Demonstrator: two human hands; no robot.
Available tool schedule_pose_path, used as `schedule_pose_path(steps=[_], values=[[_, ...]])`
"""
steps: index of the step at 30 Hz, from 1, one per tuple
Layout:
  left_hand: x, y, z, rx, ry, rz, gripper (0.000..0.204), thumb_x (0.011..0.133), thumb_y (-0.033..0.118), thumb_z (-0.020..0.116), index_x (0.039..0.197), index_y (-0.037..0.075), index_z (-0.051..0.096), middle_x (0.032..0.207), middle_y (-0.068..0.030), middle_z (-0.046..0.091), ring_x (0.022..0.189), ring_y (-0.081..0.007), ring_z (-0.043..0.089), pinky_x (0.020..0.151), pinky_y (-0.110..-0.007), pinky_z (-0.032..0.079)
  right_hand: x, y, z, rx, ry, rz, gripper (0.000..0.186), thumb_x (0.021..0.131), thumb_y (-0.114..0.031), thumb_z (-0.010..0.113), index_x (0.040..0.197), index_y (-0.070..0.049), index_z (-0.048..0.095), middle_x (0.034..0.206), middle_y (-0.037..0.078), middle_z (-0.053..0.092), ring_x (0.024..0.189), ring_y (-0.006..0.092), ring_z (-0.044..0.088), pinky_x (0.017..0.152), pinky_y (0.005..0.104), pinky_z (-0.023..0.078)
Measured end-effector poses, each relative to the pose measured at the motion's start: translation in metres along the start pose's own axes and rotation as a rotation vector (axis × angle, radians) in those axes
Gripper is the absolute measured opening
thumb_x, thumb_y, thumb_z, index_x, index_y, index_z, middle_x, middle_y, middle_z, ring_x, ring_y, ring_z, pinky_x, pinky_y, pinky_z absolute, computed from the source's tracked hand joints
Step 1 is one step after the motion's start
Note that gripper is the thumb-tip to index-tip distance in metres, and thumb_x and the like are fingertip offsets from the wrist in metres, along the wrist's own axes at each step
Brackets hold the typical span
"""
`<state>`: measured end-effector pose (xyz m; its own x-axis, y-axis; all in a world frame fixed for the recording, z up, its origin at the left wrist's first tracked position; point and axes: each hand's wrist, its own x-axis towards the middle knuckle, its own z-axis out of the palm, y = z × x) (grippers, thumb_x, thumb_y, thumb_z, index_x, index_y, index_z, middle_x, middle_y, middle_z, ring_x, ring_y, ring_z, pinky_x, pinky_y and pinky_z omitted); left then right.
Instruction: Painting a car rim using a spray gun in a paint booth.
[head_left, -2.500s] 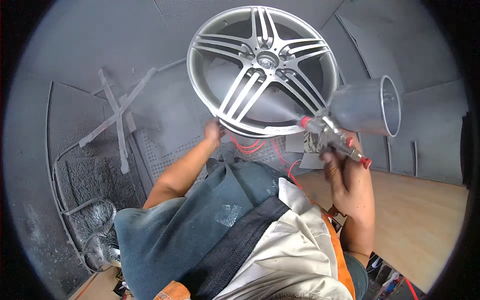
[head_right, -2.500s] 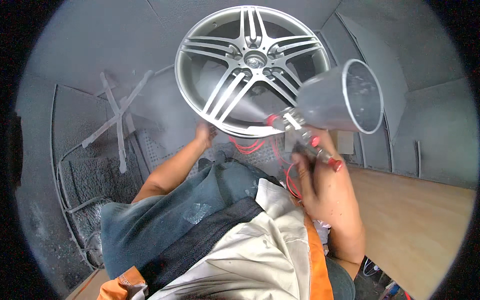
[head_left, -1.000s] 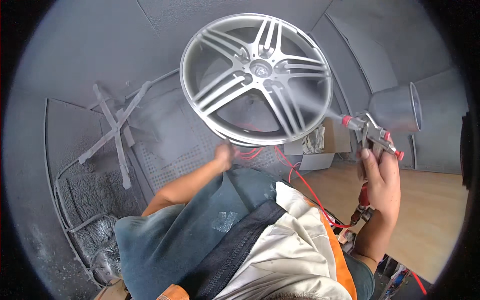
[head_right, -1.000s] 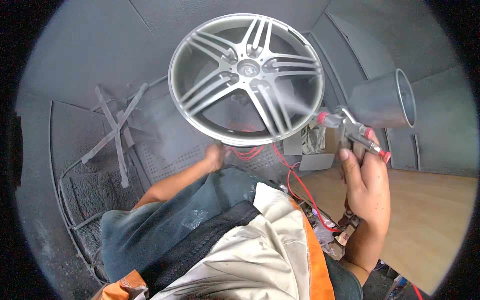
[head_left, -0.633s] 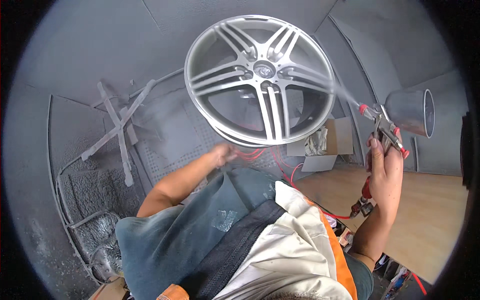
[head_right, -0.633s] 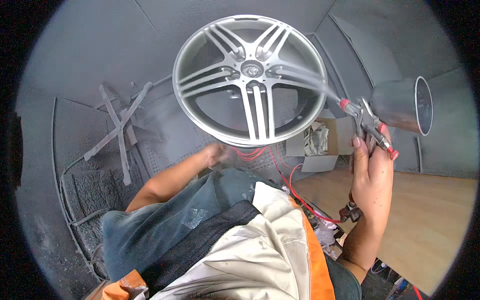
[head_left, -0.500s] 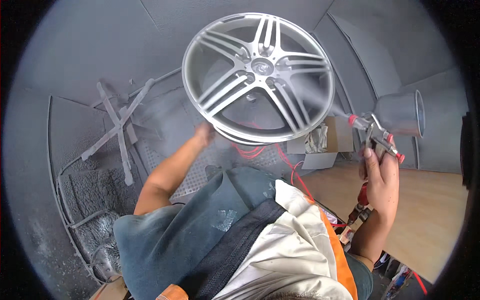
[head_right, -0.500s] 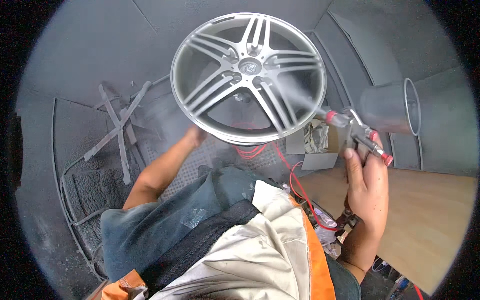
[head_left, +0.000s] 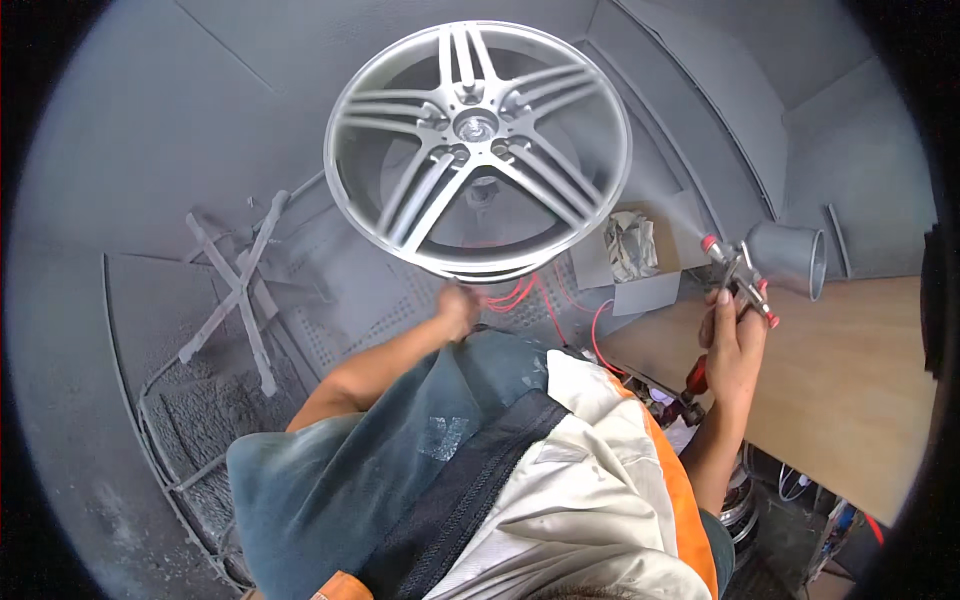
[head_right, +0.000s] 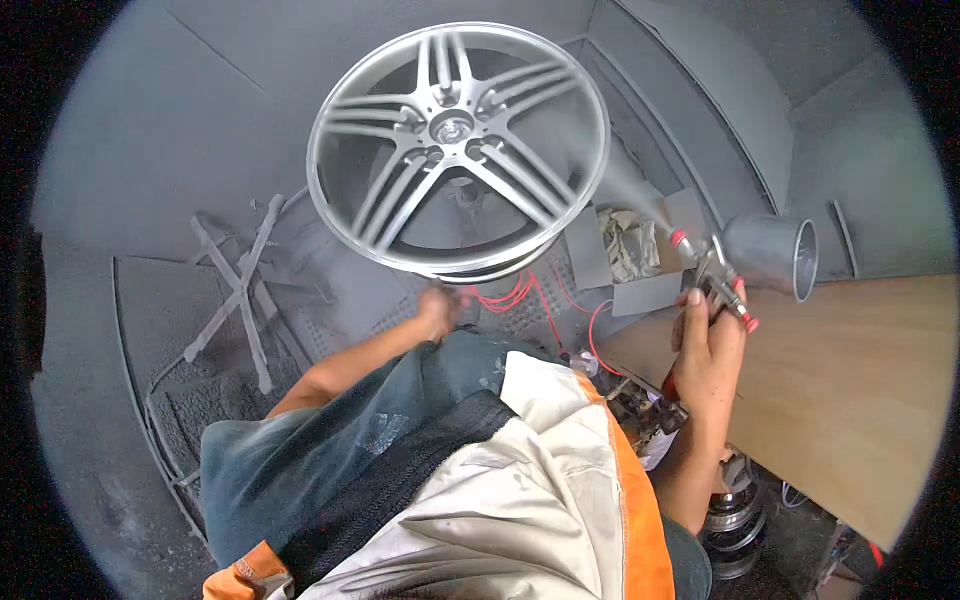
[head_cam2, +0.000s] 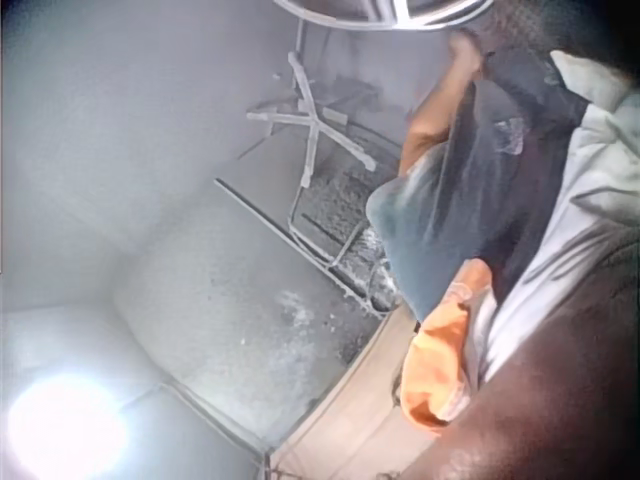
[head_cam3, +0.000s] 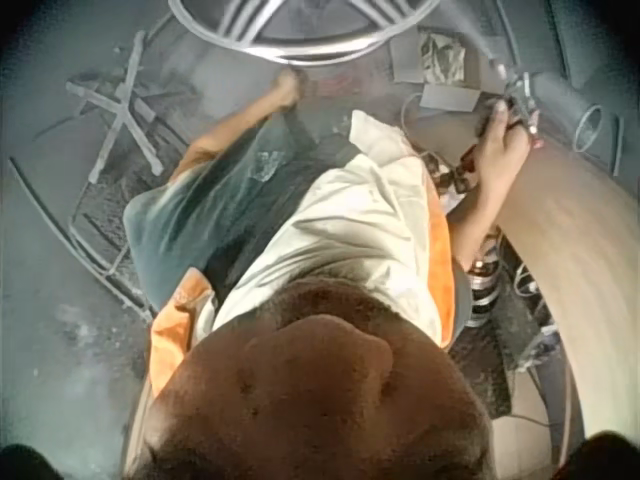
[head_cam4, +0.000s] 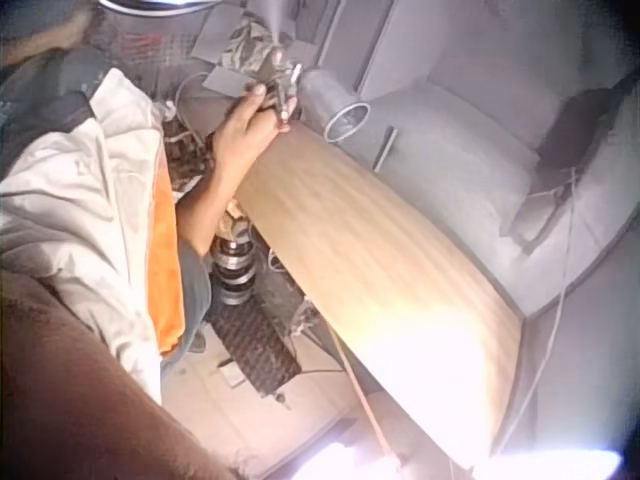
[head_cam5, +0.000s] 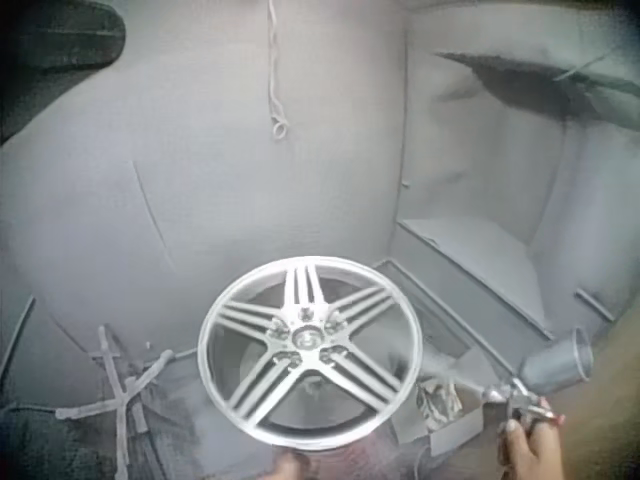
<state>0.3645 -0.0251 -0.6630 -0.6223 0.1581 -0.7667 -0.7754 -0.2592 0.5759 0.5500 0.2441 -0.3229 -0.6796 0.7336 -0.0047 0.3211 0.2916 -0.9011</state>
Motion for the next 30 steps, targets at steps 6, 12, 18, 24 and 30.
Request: schedule_pose_path(steps=[6,12,18,24,30], values=[[-0.023,-0.017,0.05,0.354,-0.432,-0.366,0.024,0.098,0.015,0.045,0.114,0.0,0.054,0.105,-0.011,0.063,0.099,-0.0239,0.062,0.081,-0.033,0.053,-0.034,0.013,-0.001,-0.007,-0.075,0.035,0.019,0.099,-0.016,0.046,0.088,-0.001,0.054,0.059,-0.001,0.046,0.05,0.0067,0.04,0.047,0.0229,0.033],[-0.003,-0.003,0.028,0.115,-0.13,-0.296,0.02,0.096,0.014,0.052,0.112,0.003,0.055,0.106,-0.0057,0.063,0.098,-0.018,0.062,0.085,-0.03,0.051,-0.045,0.018,-0.007,0.057,-0.106,0.042,0.02,0.098,-0.016,0.046,0.089,0.0,0.054,0.06,0.0,0.047,0.051,0.0078,0.043,0.048,0.024,0.035],[0.0,-0.004,0.029,0.087,-0.12,-0.263,0.018,0.096,0.015,0.053,0.111,0.006,0.057,0.106,-0.0043,0.064,0.099,-0.0169,0.061,0.085,-0.029,0.049,-0.049,0.01,-0.011,0.003,-0.161,0.069,0.021,0.098,-0.017,0.045,0.091,0.001,0.054,0.062,0.001,0.049,0.053,0.0086,0.044,0.049,0.0254,0.037],[-0.008,-0.003,0.035,0.083,-0.16,-0.267,0.018,0.094,0.016,0.058,0.11,0.006,0.058,0.106,-0.0038,0.064,0.1,-0.016,0.06,0.085,-0.029,0.048,-0.052,-0.001,-0.009,0.028,-0.157,0.063,0.023,0.098,-0.018,0.046,0.091,0.001,0.055,0.062,0.001,0.049,0.054,0.0093,0.045,0.05,0.0259,0.038],[-0.011,-0.001,0.033,0.108,-0.203,-0.271,0.02,0.093,0.017,0.06,0.11,0.006,0.058,0.108,-0.0043,0.064,0.101,-0.0161,0.06,0.086,-0.028,0.047,-0.055,-0.004,-0.01,-0.067,-0.252,0.076,0.025,0.094,-0.012,0.05,0.113,0.003,0.053,0.084,0.007,0.059,0.067,0.012,0.053,0.062,0.0271,0.044]])
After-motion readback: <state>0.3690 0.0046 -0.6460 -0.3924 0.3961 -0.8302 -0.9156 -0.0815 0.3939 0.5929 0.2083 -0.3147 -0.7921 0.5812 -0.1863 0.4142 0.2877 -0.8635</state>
